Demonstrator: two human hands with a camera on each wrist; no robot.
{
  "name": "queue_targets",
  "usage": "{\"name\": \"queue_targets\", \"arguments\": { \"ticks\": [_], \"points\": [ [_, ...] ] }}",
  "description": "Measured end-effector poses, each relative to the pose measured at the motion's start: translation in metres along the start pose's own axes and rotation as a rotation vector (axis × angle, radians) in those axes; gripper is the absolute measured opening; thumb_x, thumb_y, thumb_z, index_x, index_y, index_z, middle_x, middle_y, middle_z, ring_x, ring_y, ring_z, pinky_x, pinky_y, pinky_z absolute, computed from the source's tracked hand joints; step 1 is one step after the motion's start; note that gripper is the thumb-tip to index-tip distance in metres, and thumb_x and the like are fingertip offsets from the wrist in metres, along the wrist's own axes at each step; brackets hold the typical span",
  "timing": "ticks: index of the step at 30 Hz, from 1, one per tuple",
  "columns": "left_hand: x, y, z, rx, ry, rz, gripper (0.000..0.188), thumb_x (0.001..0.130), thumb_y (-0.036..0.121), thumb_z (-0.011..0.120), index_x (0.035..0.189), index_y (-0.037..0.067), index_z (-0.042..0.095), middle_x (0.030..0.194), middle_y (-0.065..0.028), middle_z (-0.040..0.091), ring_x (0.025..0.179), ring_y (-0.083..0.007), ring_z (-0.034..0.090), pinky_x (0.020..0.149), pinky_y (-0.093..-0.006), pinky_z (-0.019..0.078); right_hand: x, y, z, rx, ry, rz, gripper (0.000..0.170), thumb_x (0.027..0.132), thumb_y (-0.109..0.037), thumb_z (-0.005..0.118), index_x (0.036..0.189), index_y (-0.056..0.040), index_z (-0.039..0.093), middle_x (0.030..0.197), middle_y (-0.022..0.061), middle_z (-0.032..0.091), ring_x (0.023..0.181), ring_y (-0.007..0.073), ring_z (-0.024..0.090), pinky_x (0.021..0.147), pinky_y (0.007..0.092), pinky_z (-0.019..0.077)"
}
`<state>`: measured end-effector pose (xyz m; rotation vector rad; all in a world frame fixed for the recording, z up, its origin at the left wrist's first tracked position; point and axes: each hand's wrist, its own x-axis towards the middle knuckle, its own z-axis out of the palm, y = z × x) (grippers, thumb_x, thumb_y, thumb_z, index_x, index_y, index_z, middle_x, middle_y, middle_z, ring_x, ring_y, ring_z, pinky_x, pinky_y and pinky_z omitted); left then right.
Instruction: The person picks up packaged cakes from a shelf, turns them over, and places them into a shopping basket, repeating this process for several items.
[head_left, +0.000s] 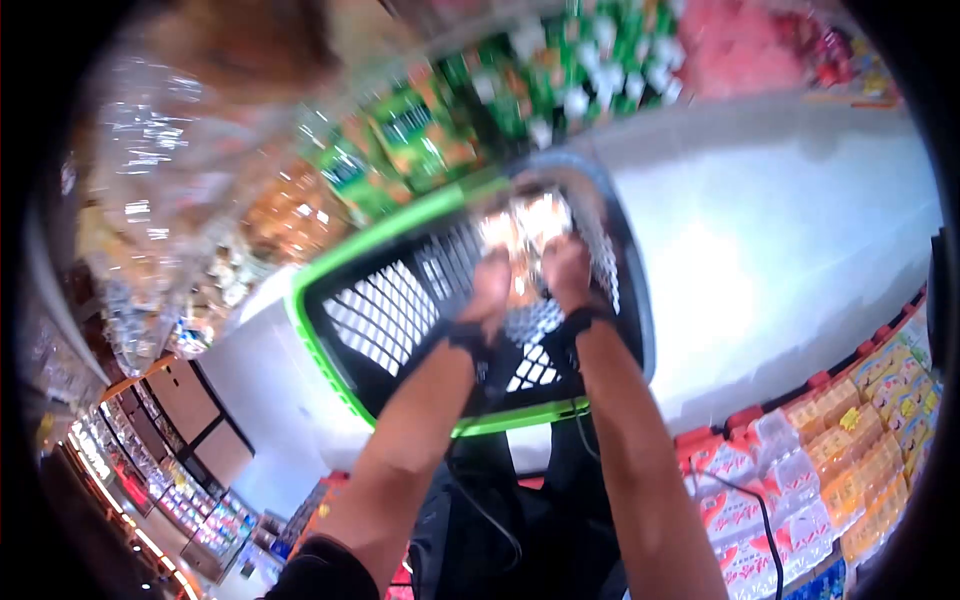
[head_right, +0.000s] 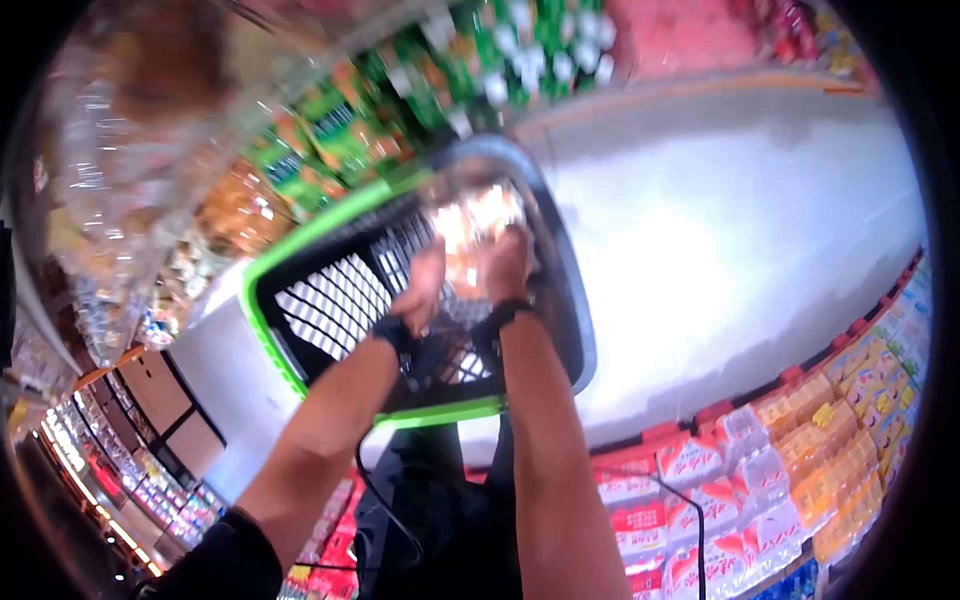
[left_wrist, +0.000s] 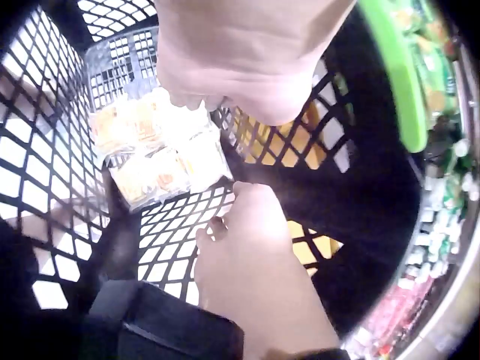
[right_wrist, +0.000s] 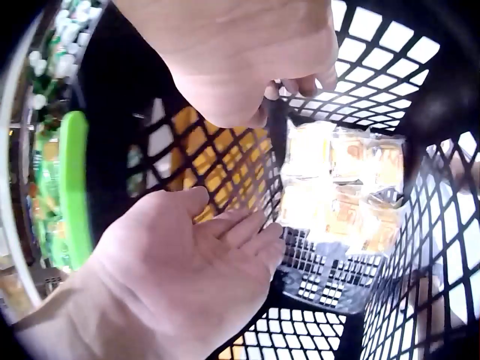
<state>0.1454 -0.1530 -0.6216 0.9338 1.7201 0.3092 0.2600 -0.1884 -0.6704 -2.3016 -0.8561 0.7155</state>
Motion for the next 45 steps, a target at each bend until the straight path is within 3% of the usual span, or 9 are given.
{"name": "queue_targets", "arguments": {
  "ticks": [2, 3, 10, 14, 19, 23, 33, 40, 45],
  "points": [
    [-0.024, 0.001, -0.028, 0.12, -0.052, 0.063, 0.039, 0.091, 0.029, 0.041, 0.104, -0.003, 0.059, 0.102, -0.0258, 0.06, 0.091, -0.0391, 0.059, 0.082, -0.0428, 0.0453, -0.023, -0.038, -0.051, 0.085, -0.088, -0.174, 0.016, 0.071, -0.012, 0.059, 0.083, -0.0029, 0.064, 0.082, 0.0225, 0.062, 0.078, 0.0389, 0.06, 0.073, 0.0419, 0.0487],
    [-0.042, 0.009, -0.04, 0.148, -0.063, 0.081, 0.039, 0.091, 0.029, 0.042, 0.104, -0.003, 0.06, 0.102, -0.0261, 0.06, 0.092, -0.0388, 0.059, 0.081, -0.0423, 0.0462, -0.038, -0.075, -0.084, 0.185, -0.148, -0.026, 0.022, 0.071, -0.012, 0.058, 0.091, -0.0028, 0.063, 0.087, 0.0235, 0.062, 0.082, 0.0402, 0.059, 0.074, 0.0435, 0.0481],
    [-0.204, 0.132, -0.125, -0.1, -0.001, 0.137, 0.041, 0.089, 0.034, 0.051, 0.106, -0.002, 0.06, 0.097, -0.018, 0.064, 0.093, -0.0256, 0.06, 0.083, -0.0342, 0.0447, -0.13, -0.202, -0.21, 0.122, -0.515, -0.062, 0.017, 0.077, -0.017, 0.057, 0.079, -0.001, 0.064, 0.083, 0.0212, 0.063, 0.084, 0.0358, 0.061, 0.074, 0.0403, 0.0477],
    [-0.257, 0.193, -0.183, -0.303, 0.012, 0.313, 0.031, 0.088, 0.021, 0.057, 0.109, -0.001, 0.058, 0.096, -0.0092, 0.064, 0.087, -0.0126, 0.058, 0.077, -0.0247, 0.0454, -0.144, -0.272, -0.266, 0.31, -0.46, -0.176, 0.019, 0.078, -0.019, 0.061, 0.087, -0.002, 0.064, 0.085, 0.0168, 0.065, 0.085, 0.0296, 0.063, 0.077, 0.0351, 0.048],
    [-0.285, 0.292, -0.26, -0.368, 0.087, 0.592, 0.034, 0.09, 0.018, 0.055, 0.115, -0.005, 0.052, 0.109, -0.0121, 0.06, 0.101, -0.0158, 0.056, 0.088, -0.0261, 0.043, -0.094, -0.403, -0.32, 0.417, -0.169, -0.633, 0.012, 0.081, -0.012, 0.061, 0.087, -0.0026, 0.059, 0.083, 0.0094, 0.063, 0.078, 0.0147, 0.06, 0.073, 0.0284, 0.0474],
    [-0.3, 0.365, -0.304, -0.425, 0.106, 0.799, 0.036, 0.089, 0.016, 0.055, 0.117, -0.005, 0.05, 0.112, -0.0134, 0.059, 0.104, -0.0178, 0.055, 0.089, -0.028, 0.0427, -0.091, -0.532, -0.39, 0.432, 0.038, -0.909, 0.022, 0.079, -0.016, 0.062, 0.095, -0.0009, 0.058, 0.082, 0.0131, 0.059, 0.073, 0.0238, 0.057, 0.07, 0.033, 0.0469],
    [-0.306, 0.433, -0.365, -0.406, 0.174, 0.985, 0.04, 0.088, 0.016, 0.057, 0.122, -0.004, 0.047, 0.12, -0.015, 0.055, 0.111, -0.0202, 0.052, 0.095, -0.0303, 0.0399, -0.096, -0.674, -0.393, 0.204, -0.208, -0.744, 0.059, 0.072, -0.024, 0.067, 0.119, 0.0018, 0.043, 0.111, 0.0251, 0.057, 0.107, 0.0357, 0.054, 0.089, 0.0384, 0.0433],
    [-0.297, 0.447, -0.399, -0.391, 0.211, 1.007, 0.046, 0.087, 0.018, 0.059, 0.124, -0.006, 0.044, 0.124, -0.0168, 0.051, 0.116, -0.022, 0.049, 0.097, -0.032, 0.0382, -0.04, -0.732, -0.319, -0.088, -0.155, -1.306, 0.065, 0.065, -0.025, 0.071, 0.12, -0.0038, 0.045, 0.114, 0.0203, 0.055, 0.107, 0.0355, 0.051, 0.09, 0.0402, 0.0414],
    [-0.301, 0.441, -0.39, -0.516, 0.153, 0.931, 0.044, 0.087, 0.019, 0.06, 0.122, -0.005, 0.046, 0.121, -0.015, 0.053, 0.115, -0.0215, 0.049, 0.096, -0.0317, 0.0381, -0.035, -0.74, -0.298, -0.235, 0.078, -1.289, 0.063, 0.063, -0.026, 0.071, 0.119, -0.0065, 0.048, 0.112, 0.0187, 0.056, 0.106, 0.0348, 0.051, 0.09, 0.0401, 0.0415]
  ]
}}
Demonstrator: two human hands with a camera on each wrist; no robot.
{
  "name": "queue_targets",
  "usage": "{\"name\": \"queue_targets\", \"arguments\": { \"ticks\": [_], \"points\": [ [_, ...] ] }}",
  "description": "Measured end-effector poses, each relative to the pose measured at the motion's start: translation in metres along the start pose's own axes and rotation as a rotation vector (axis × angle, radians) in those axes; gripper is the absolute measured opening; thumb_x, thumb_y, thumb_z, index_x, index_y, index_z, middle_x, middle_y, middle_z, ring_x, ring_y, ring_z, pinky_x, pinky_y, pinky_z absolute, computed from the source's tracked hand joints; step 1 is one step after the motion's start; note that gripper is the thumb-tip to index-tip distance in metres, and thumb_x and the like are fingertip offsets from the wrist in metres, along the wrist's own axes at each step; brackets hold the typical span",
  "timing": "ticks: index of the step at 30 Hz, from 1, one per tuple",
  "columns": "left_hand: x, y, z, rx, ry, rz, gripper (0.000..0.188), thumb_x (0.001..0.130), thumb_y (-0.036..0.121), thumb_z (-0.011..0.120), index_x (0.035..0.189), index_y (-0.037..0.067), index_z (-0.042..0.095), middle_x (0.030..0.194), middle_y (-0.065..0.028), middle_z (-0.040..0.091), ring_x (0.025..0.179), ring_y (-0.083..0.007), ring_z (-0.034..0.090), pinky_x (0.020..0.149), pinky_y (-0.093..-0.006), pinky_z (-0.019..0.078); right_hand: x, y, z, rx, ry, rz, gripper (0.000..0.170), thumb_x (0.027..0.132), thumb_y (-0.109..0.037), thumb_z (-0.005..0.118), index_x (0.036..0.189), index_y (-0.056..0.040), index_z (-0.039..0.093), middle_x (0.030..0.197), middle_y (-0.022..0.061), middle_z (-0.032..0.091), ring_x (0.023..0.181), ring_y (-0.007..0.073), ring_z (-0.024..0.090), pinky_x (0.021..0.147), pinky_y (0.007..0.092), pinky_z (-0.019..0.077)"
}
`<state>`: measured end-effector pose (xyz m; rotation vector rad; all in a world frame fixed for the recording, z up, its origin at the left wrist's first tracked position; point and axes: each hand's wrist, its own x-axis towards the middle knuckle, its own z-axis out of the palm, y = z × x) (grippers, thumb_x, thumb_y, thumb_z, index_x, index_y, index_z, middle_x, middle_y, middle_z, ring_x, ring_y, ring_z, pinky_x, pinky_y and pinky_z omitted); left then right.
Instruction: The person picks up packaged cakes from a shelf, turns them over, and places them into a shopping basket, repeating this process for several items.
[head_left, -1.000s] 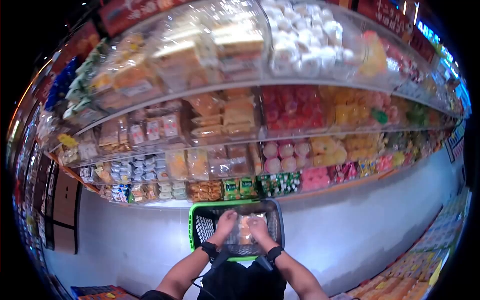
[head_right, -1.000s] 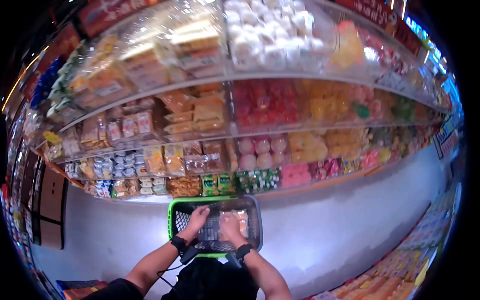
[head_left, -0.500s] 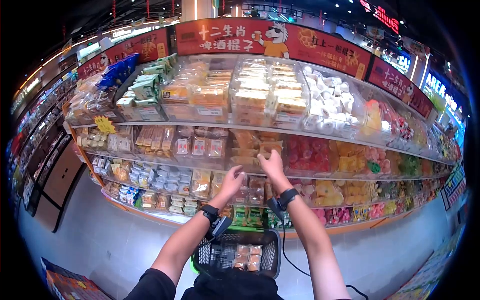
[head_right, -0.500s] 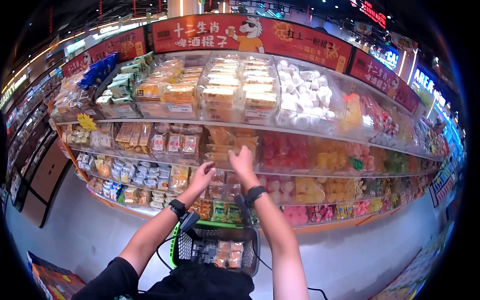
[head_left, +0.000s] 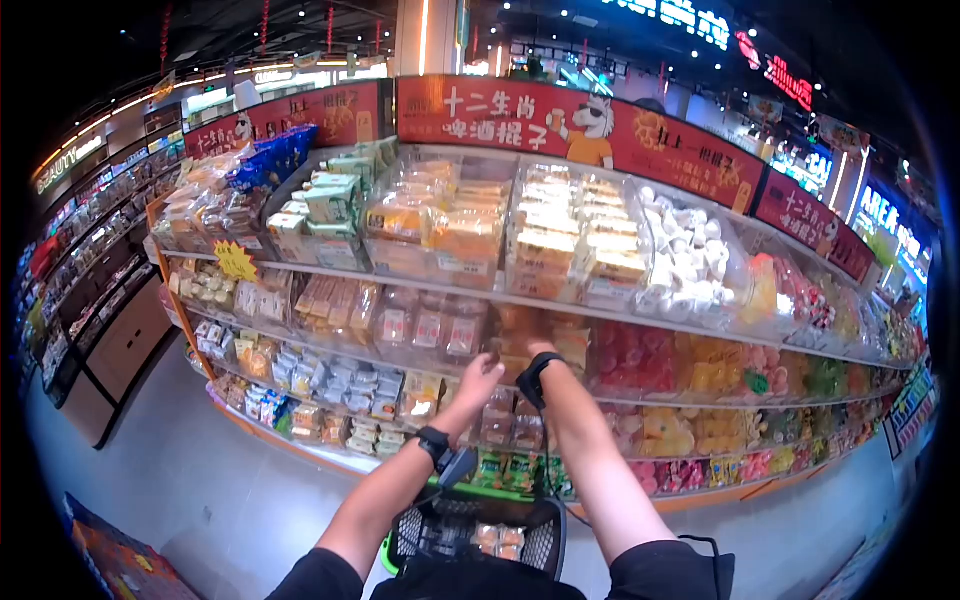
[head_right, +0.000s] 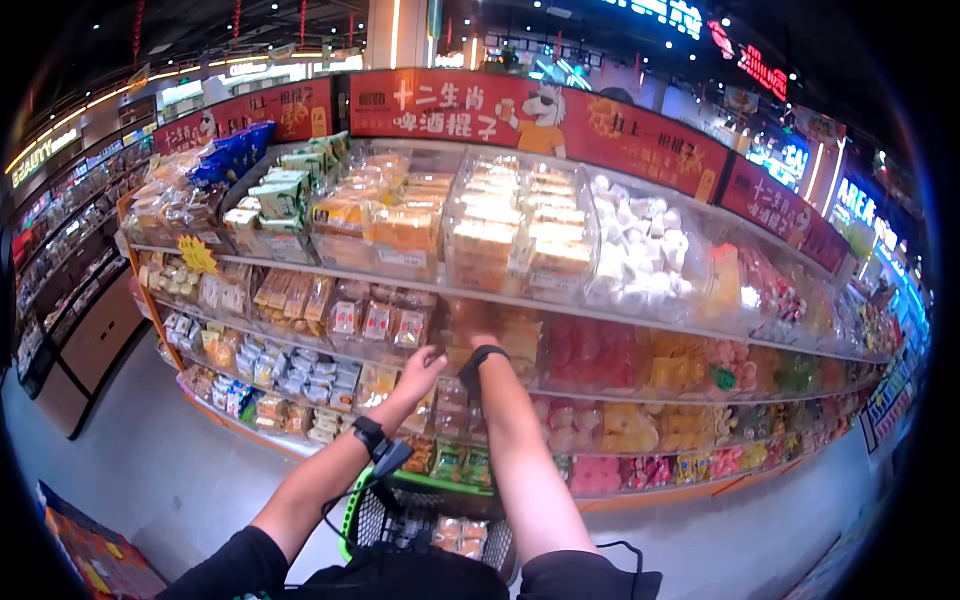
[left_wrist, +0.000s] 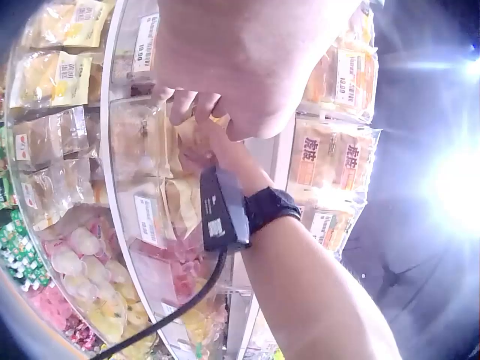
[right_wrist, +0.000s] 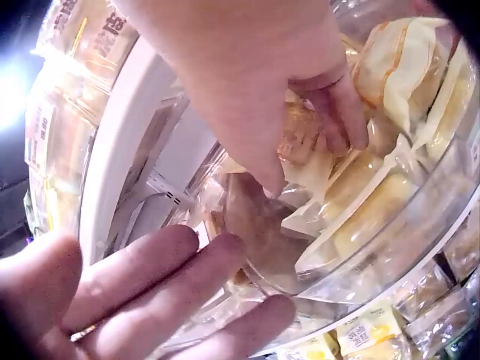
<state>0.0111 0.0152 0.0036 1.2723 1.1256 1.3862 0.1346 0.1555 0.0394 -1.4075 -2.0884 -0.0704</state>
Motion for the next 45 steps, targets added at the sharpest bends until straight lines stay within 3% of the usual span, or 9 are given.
{"name": "queue_targets", "arguments": {
  "ticks": [3, 11, 14, 20, 29, 33, 37, 41, 45],
  "points": [
    [0.001, 0.0, 0.0, -0.035, -0.014, -0.019, 0.044, 0.087, 0.018, 0.059, 0.122, -0.004, 0.046, 0.121, -0.0143, 0.053, 0.116, -0.0217, 0.049, 0.097, -0.0316, 0.0379, -0.001, -0.007, -0.001, 0.084, 0.038, 0.208, 0.056, 0.064, -0.025, 0.067, 0.116, -0.0073, 0.053, 0.112, 0.0205, 0.055, 0.104, 0.0358, 0.052, 0.085, 0.0415, 0.0452],
    [0.004, 0.004, -0.006, -0.11, 0.032, -0.016, 0.048, 0.089, 0.024, 0.057, 0.124, -0.005, 0.043, 0.116, -0.0129, 0.056, 0.107, -0.0189, 0.053, 0.092, -0.0288, 0.0399, -0.017, -0.016, -0.039, 0.171, -0.009, 0.128, 0.058, 0.067, -0.025, 0.064, 0.119, -0.0056, 0.048, 0.113, 0.0222, 0.055, 0.102, 0.0378, 0.054, 0.084, 0.045, 0.0451],
    [0.001, 0.011, -0.006, -0.176, 0.079, -0.109, 0.061, 0.087, 0.045, 0.056, 0.128, 0.002, 0.039, 0.114, -0.0079, 0.055, 0.098, -0.0172, 0.056, 0.076, -0.0305, 0.042, -0.039, -0.03, -0.054, 0.205, -0.039, 0.352, 0.062, 0.068, -0.025, 0.064, 0.123, -0.0048, 0.042, 0.109, 0.0246, 0.055, 0.1, 0.0394, 0.054, 0.082, 0.0463, 0.0453],
    [0.002, 0.018, 0.006, -0.189, 0.091, -0.095, 0.071, 0.081, 0.049, 0.063, 0.128, 0.003, 0.037, 0.116, -0.008, 0.053, 0.095, -0.0154, 0.055, 0.072, -0.0276, 0.0427, -0.108, -0.017, -0.068, 0.217, 0.069, -0.045, 0.069, 0.066, -0.022, 0.066, 0.127, -0.0063, 0.037, 0.108, 0.0265, 0.053, 0.091, 0.0428, 0.057, 0.075, 0.0466, 0.049],
    [-0.033, 0.015, 0.022, -0.035, -0.074, 0.109, 0.03, 0.092, 0.021, 0.053, 0.111, -0.001, 0.054, 0.093, -0.0068, 0.061, 0.083, -0.0093, 0.055, 0.071, -0.0247, 0.0463, -0.169, -0.045, -0.112, 0.28, 0.177, -0.269, 0.071, 0.068, -0.014, 0.07, 0.129, -0.0037, 0.037, 0.132, 0.0202, 0.038, 0.095, 0.0359, 0.058, 0.074, 0.0375, 0.0517],
    [-0.057, 0.042, 0.013, -0.193, -0.157, -0.077, 0.028, 0.094, 0.023, 0.049, 0.111, 0.0, 0.053, 0.087, -0.0062, 0.062, 0.068, -0.0112, 0.06, 0.056, -0.0243, 0.0497, -0.193, -0.036, -0.088, 0.802, 0.35, 0.157, 0.071, 0.074, -0.022, 0.074, 0.129, -0.0006, 0.036, 0.134, 0.0196, 0.032, 0.111, 0.0233, 0.047, 0.084, 0.0315, 0.0465],
    [-0.081, 0.04, 0.017, -0.194, -0.294, -0.092, 0.029, 0.094, 0.022, 0.048, 0.115, 0.002, 0.052, 0.094, -0.0025, 0.059, 0.075, -0.0079, 0.056, 0.064, -0.0223, 0.0472, -0.214, -0.032, -0.078, 1.279, 0.104, 0.597, 0.058, 0.086, -0.029, 0.063, 0.128, -0.0023, 0.035, 0.118, 0.0063, 0.049, 0.105, 0.015, 0.049, 0.087, 0.0334, 0.0448],
    [-0.09, 0.019, 0.022, -0.181, -0.333, -0.09, 0.027, 0.094, 0.02, 0.051, 0.115, 0.004, 0.053, 0.096, 0.0027, 0.056, 0.087, -0.006, 0.049, 0.078, -0.0228, 0.0408, -0.229, -0.041, -0.113, 1.684, -0.293, 0.756, 0.057, 0.091, -0.048, 0.047, 0.128, -0.0056, 0.039, 0.125, 0.008, 0.048, 0.113, 0.0205, 0.05, 0.089, 0.0441, 0.0454],
    [-0.083, -0.01, 0.016, -0.162, -0.459, -0.074, 0.025, 0.092, 0.02, 0.053, 0.111, 0.005, 0.055, 0.096, 0.0019, 0.056, 0.087, -0.0076, 0.049, 0.079, -0.025, 0.0408, -0.239, -0.032, -0.125, 1.563, -0.323, 0.923, 0.074, 0.085, -0.066, 0.038, 0.132, -0.0086, 0.038, 0.131, 0.0117, 0.044, 0.121, 0.0292, 0.043, 0.091, 0.0509, 0.0416]
  ]
}}
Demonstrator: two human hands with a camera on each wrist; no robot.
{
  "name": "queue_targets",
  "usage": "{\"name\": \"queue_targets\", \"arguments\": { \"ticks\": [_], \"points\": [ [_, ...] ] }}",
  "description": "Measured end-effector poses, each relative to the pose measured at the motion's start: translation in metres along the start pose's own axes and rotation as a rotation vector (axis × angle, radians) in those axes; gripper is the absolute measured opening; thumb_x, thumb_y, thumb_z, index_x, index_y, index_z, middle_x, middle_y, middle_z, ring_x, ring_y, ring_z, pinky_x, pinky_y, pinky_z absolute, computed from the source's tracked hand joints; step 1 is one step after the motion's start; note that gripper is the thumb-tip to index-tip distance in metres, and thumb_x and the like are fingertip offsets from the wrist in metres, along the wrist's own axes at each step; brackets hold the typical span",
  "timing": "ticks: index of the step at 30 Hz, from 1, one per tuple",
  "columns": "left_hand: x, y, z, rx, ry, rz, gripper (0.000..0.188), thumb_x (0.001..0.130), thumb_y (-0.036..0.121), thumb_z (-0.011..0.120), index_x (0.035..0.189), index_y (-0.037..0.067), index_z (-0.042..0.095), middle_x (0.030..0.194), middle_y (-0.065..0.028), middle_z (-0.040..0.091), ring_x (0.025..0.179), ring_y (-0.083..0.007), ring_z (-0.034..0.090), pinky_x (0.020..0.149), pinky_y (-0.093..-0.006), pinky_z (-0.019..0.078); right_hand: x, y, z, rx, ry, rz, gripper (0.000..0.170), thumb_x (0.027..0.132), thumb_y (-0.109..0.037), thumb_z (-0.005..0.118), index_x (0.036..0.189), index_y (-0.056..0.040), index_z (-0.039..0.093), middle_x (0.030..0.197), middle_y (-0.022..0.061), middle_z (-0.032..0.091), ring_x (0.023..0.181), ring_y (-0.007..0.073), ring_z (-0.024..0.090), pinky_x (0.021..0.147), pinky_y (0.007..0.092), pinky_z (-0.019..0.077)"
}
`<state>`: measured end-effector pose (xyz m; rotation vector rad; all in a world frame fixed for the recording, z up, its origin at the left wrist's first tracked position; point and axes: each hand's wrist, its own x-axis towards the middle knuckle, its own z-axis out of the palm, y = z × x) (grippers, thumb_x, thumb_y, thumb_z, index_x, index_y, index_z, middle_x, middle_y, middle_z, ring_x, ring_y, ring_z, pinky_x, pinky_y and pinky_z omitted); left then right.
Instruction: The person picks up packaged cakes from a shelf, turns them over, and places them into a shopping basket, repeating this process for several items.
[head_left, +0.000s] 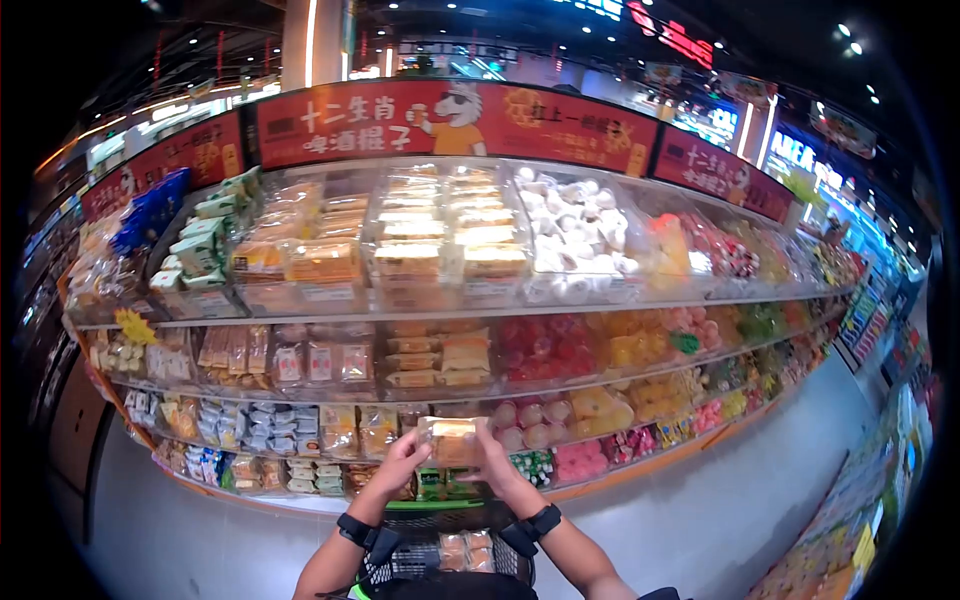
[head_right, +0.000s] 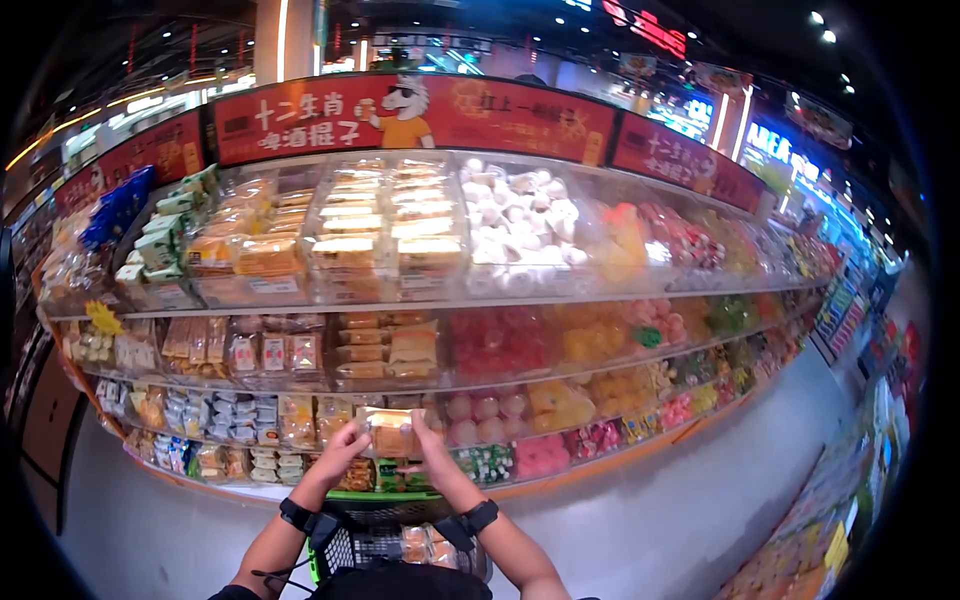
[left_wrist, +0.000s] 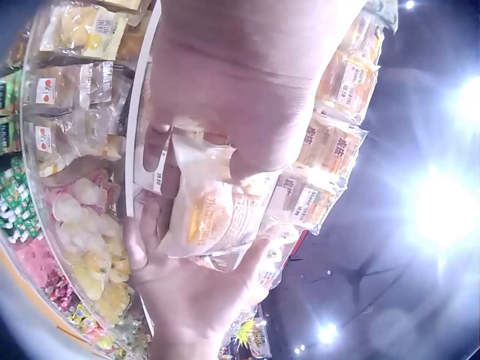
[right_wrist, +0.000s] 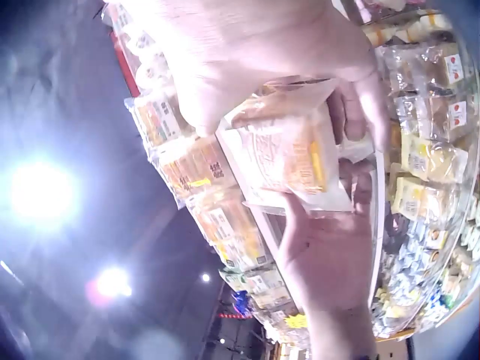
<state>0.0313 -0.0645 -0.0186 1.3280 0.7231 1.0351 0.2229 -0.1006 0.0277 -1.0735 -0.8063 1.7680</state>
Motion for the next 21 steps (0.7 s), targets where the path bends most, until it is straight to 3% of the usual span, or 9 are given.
{"name": "queue_targets", "arguments": {
  "ticks": [4, 6, 8, 9, 12, 16, 17, 20, 21],
  "points": [
    [-0.005, 0.007, 0.009, 0.084, -0.093, -0.042, 0.022, 0.089, 0.017, 0.056, 0.108, 0.004, 0.056, 0.094, 0.003, 0.055, 0.084, -0.0071, 0.048, 0.076, -0.0245, 0.0401, -0.008, 0.001, -0.013, -0.2, 0.048, 0.088, 0.081, 0.083, -0.069, 0.037, 0.136, -0.008, 0.033, 0.134, 0.014, 0.039, 0.124, 0.0314, 0.038, 0.089, 0.0507, 0.0432],
    [-0.003, -0.006, 0.009, 0.11, -0.097, -0.017, 0.022, 0.089, 0.018, 0.055, 0.105, 0.004, 0.057, 0.092, 0.0033, 0.054, 0.081, -0.007, 0.047, 0.074, -0.0243, 0.0392, -0.018, 0.002, -0.014, -0.337, 0.098, 0.015, 0.078, 0.083, -0.067, 0.04, 0.13, -0.0054, 0.042, 0.124, 0.0132, 0.048, 0.109, 0.0275, 0.048, 0.078, 0.04, 0.0473],
    [-0.004, -0.012, 0.007, 0.044, -0.155, -0.075, 0.032, 0.09, 0.021, 0.054, 0.116, 0.002, 0.052, 0.105, 0.0003, 0.054, 0.095, -0.01, 0.048, 0.085, -0.0258, 0.0375, -0.021, 0.006, -0.022, -0.459, 0.085, 0.012, 0.076, 0.082, -0.067, 0.042, 0.124, -0.004, 0.05, 0.113, 0.0122, 0.055, 0.094, 0.0233, 0.055, 0.069, 0.0328, 0.0478],
    [-0.004, -0.011, 0.007, 0.013, -0.178, -0.103, 0.038, 0.091, 0.023, 0.053, 0.122, 0.001, 0.05, 0.111, -0.0011, 0.054, 0.102, -0.0116, 0.048, 0.091, -0.0265, 0.0367, -0.023, 0.009, -0.021, -0.44, 0.108, -0.066, 0.064, 0.084, -0.06, 0.048, 0.112, -0.0029, 0.058, 0.09, 0.0058, 0.059, 0.073, 0.0138, 0.053, 0.059, 0.0253, 0.0423],
    [-0.011, -0.001, 0.013, -0.013, -0.22, -0.203, 0.04, 0.093, 0.03, 0.049, 0.121, 0.002, 0.05, 0.11, -0.0017, 0.054, 0.101, -0.0119, 0.047, 0.089, -0.0268, 0.0368, -0.012, 0.03, -0.028, -0.394, 0.114, -0.168, 0.052, 0.085, -0.051, 0.055, 0.105, -0.0028, 0.062, 0.077, -0.0008, 0.059, 0.067, 0.0078, 0.051, 0.056, 0.0212, 0.0395],
    [-0.013, -0.002, 0.017, 0.142, -0.185, -0.319, 0.053, 0.093, 0.048, 0.041, 0.118, 0.002, 0.051, 0.106, -0.002, 0.055, 0.096, -0.0118, 0.047, 0.085, -0.026, 0.0369, -0.006, 0.041, -0.026, -0.503, 0.104, -0.264, 0.043, 0.085, -0.041, 0.06, 0.1, -0.0009, 0.061, 0.081, 0.0009, 0.06, 0.071, 0.0079, 0.052, 0.063, 0.0226, 0.0419],
    [-0.012, -0.021, 0.003, 0.125, -0.166, -0.461, 0.06, 0.092, 0.054, 0.038, 0.12, 0.003, 0.051, 0.108, -0.0024, 0.055, 0.096, -0.0129, 0.049, 0.085, -0.0261, 0.0377, 0.001, 0.048, -0.031, -0.508, 0.091, -0.255, 0.044, 0.084, -0.042, 0.061, 0.097, 0.0001, 0.062, 0.083, 0.0019, 0.061, 0.074, 0.0084, 0.054, 0.065, 0.0237, 0.0433],
    [-0.01, -0.018, 0.007, 0.159, -0.275, -0.429, 0.063, 0.09, 0.059, 0.038, 0.128, 0.01, 0.046, 0.116, -0.0028, 0.056, 0.1, -0.0153, 0.052, 0.081, -0.0308, 0.0425, -0.001, 0.045, -0.03, -0.713, 0.164, -0.337, 0.047, 0.08, -0.044, 0.065, 0.097, 0.0005, 0.061, 0.084, 0.0074, 0.063, 0.076, 0.0124, 0.056, 0.069, 0.0276, 0.0458],
    [-0.011, -0.019, 0.007, 0.137, -0.25, -0.509, 0.062, 0.089, 0.058, 0.04, 0.129, 0.01, 0.045, 0.118, -0.003, 0.055, 0.103, -0.0158, 0.052, 0.082, -0.0309, 0.0434, -0.005, 0.04, -0.03, -0.712, 0.15, -0.351, 0.049, 0.078, -0.045, 0.067, 0.097, -0.0002, 0.061, 0.087, 0.0108, 0.064, 0.079, 0.016, 0.06, 0.072, 0.0294, 0.0469]
  ]
}}
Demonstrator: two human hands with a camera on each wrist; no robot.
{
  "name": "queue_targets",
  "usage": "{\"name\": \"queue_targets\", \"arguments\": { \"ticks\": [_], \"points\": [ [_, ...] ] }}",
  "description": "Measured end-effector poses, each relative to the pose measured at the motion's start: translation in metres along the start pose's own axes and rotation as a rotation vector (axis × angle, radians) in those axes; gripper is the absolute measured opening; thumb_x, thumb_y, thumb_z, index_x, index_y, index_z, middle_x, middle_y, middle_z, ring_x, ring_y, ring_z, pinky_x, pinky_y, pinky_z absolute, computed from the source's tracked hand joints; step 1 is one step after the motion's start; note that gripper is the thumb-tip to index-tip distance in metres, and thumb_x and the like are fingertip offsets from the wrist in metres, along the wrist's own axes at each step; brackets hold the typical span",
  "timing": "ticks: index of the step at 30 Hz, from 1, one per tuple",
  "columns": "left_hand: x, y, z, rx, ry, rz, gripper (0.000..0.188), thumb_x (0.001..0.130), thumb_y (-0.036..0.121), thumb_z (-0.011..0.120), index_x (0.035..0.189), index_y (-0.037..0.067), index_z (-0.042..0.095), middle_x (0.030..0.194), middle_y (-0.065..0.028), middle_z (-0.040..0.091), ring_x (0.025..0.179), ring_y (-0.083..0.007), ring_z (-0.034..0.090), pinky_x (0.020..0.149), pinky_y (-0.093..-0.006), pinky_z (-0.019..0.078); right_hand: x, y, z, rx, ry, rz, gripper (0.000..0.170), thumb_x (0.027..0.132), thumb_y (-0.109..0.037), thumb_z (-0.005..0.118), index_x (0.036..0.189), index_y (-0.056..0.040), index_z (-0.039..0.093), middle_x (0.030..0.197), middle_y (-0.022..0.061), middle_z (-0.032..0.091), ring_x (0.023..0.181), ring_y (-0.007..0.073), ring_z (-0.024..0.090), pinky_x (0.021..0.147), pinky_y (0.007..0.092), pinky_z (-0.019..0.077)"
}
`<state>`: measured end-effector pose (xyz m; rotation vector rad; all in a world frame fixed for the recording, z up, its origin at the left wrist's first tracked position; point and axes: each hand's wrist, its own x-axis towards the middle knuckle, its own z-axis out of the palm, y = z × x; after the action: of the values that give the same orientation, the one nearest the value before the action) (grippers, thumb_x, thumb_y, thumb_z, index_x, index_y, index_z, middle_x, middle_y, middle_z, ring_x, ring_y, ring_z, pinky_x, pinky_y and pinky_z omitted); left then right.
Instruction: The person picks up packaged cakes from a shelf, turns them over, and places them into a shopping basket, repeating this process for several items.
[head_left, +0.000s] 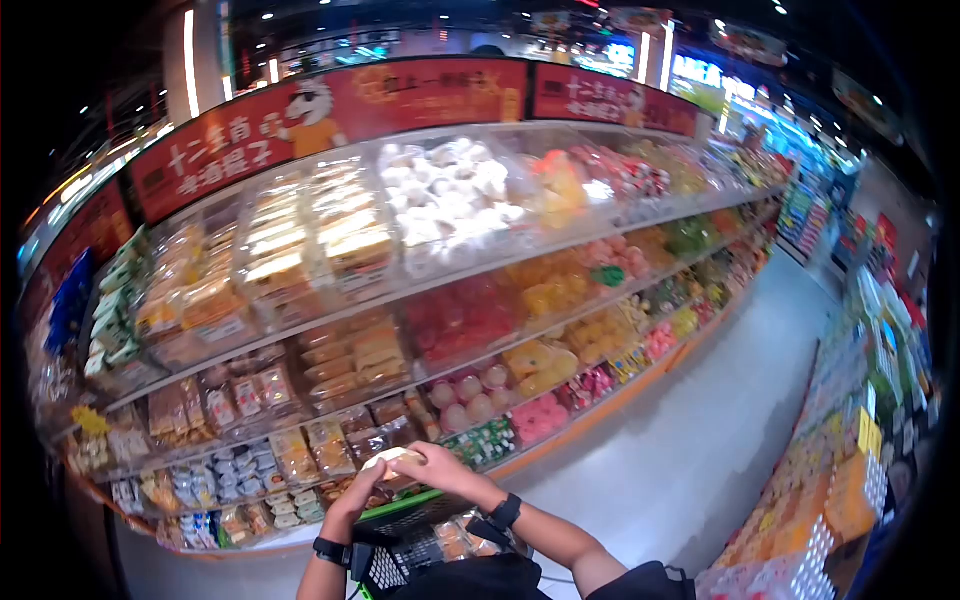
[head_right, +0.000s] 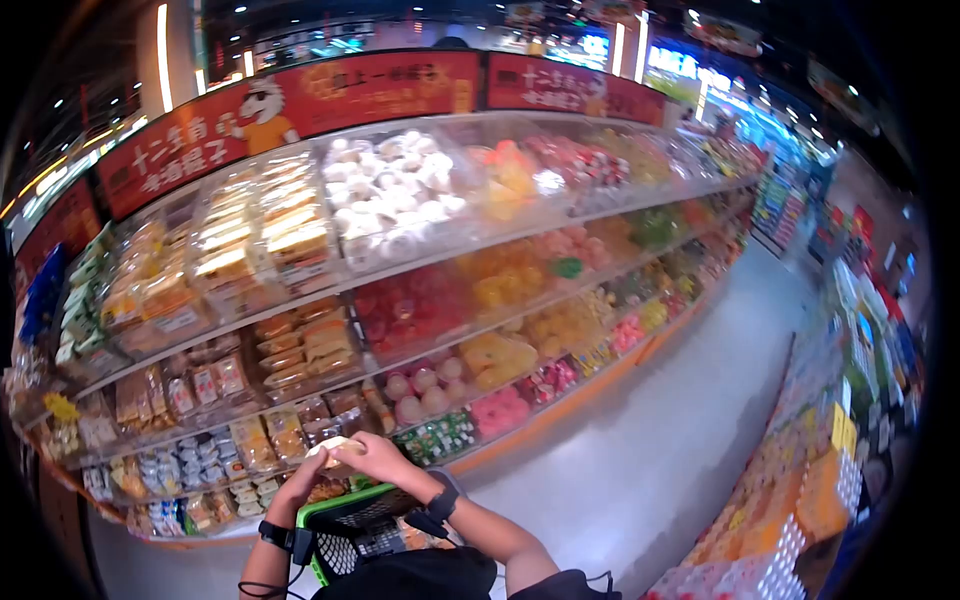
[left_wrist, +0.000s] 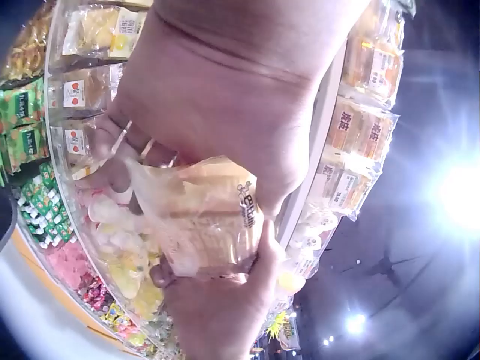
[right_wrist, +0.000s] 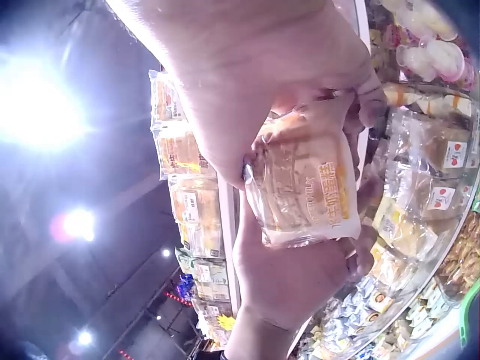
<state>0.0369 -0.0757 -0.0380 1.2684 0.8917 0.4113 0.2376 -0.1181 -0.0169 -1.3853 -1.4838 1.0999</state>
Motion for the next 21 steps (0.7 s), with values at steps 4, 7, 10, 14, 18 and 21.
{"name": "queue_targets", "arguments": {
  "ticks": [4, 7, 10, 14, 18, 21],
  "points": [
    [0.005, -0.008, 0.006, -0.035, -0.045, 0.04, 0.061, 0.089, 0.052, 0.046, 0.13, 0.008, 0.043, 0.12, -0.0039, 0.054, 0.106, -0.016, 0.052, 0.084, -0.0302, 0.0425, -0.009, -0.006, -0.018, -0.076, 0.045, -0.05, 0.053, 0.073, -0.048, 0.07, 0.097, -0.0017, 0.062, 0.091, 0.0132, 0.064, 0.084, 0.0227, 0.063, 0.073, 0.0315, 0.0478],
    [0.008, 0.001, 0.02, -0.029, -0.079, 0.15, 0.061, 0.088, 0.05, 0.049, 0.13, 0.006, 0.043, 0.12, -0.0038, 0.054, 0.106, -0.0154, 0.052, 0.085, -0.0294, 0.0415, -0.018, -0.004, -0.024, -0.168, 0.106, -0.126, 0.053, 0.072, -0.049, 0.07, 0.095, -0.0015, 0.062, 0.09, 0.0137, 0.064, 0.085, 0.0245, 0.062, 0.075, 0.0328, 0.0475],
    [0.013, 0.002, 0.025, -0.028, -0.051, 0.116, 0.06, 0.086, 0.048, 0.054, 0.127, 0.006, 0.047, 0.118, -0.003, 0.055, 0.106, -0.0144, 0.051, 0.087, -0.0278, 0.0403, -0.02, 0.008, -0.026, -0.15, 0.14, -0.092, 0.055, 0.073, -0.051, 0.068, 0.096, -0.0013, 0.061, 0.09, 0.0144, 0.063, 0.086, 0.0255, 0.061, 0.076, 0.0335, 0.0469],
    [0.018, 0.006, 0.036, 0.011, 0.016, 0.235, 0.055, 0.087, 0.048, 0.053, 0.12, 0.004, 0.051, 0.106, -0.0025, 0.057, 0.091, -0.0125, 0.053, 0.075, -0.0258, 0.0423, -0.02, 0.005, -0.032, -0.018, 0.138, -0.005, 0.057, 0.077, -0.052, 0.064, 0.1, -0.0001, 0.06, 0.092, 0.0143, 0.063, 0.086, 0.024, 0.06, 0.077, 0.033, 0.0463],
    [0.023, -0.008, 0.028, 0.013, 0.049, 0.156, 0.056, 0.09, 0.05, 0.047, 0.119, 0.002, 0.051, 0.105, -0.0046, 0.057, 0.086, -0.0153, 0.055, 0.069, -0.0286, 0.0452, -0.017, 0.005, -0.033, 0.082, 0.15, 0.056, 0.054, 0.082, -0.049, 0.06, 0.101, 0.0011, 0.059, 0.091, 0.0108, 0.062, 0.085, 0.018, 0.058, 0.076, 0.0295, 0.0457],
    [0.028, -0.024, 0.017, -0.058, 0.008, 0.101, 0.067, 0.087, 0.064, 0.038, 0.122, 0.007, 0.049, 0.104, -0.0042, 0.059, 0.083, -0.0152, 0.058, 0.073, -0.0324, 0.0472, -0.012, 0.009, -0.03, 0.196, 0.122, 0.096, 0.05, 0.084, -0.045, 0.058, 0.101, 0.0013, 0.058, 0.089, 0.0079, 0.062, 0.083, 0.0134, 0.057, 0.074, 0.0267, 0.0454]
  ]
}}
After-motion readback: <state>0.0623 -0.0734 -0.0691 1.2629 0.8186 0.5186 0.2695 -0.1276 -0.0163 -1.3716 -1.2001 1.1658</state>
